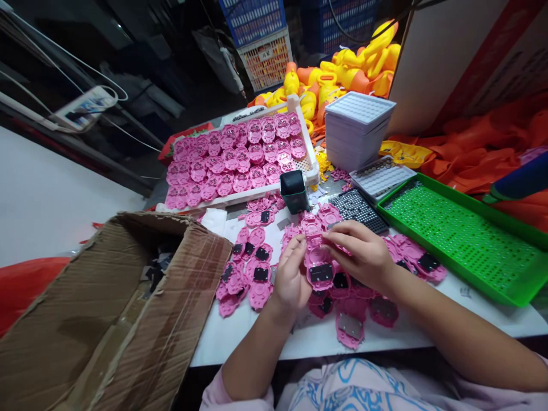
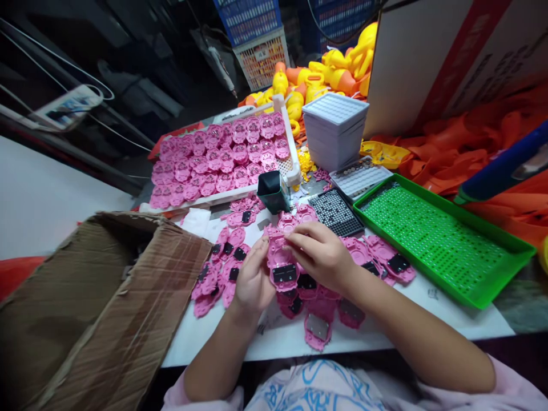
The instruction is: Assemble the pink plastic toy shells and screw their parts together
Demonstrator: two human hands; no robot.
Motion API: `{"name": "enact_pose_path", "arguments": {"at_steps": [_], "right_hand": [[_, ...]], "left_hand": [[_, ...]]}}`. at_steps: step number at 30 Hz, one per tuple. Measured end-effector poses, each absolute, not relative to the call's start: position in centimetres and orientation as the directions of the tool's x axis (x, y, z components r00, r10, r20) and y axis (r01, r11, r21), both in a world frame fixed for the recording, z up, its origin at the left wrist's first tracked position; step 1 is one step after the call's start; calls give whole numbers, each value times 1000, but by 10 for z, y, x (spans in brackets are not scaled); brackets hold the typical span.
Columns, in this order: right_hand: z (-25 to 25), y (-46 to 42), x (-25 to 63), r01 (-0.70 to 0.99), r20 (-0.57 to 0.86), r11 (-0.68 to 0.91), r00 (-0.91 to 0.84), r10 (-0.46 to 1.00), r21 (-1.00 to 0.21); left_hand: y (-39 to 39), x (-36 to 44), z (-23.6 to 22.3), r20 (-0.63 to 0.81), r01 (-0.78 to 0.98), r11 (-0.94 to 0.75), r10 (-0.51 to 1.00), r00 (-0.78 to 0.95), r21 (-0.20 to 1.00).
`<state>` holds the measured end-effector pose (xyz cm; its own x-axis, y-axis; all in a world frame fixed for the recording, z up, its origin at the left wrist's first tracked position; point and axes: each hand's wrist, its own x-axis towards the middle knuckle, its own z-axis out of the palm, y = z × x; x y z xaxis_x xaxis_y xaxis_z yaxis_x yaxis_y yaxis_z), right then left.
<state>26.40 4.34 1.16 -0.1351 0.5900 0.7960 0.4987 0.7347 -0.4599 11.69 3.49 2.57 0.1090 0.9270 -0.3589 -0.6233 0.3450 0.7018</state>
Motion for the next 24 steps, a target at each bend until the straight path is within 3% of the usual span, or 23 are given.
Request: {"name": "enact_pose_path", "arguments": {"at_steps": [7, 17, 24], "right_hand": [[12, 41, 267, 470, 856, 796, -147, 496, -381], [3, 43, 265, 506, 840, 773, -157, 519, -383], [2, 36, 265, 545, 859, 784, -206, 469, -297]], "left_hand": [[28, 120, 25, -265, -599, 322, 946, 184, 733], [29, 123, 28, -248, -577, 303, 953, 175, 758], [27, 123, 21, -174, -521, 183, 982, 66, 834]]}}
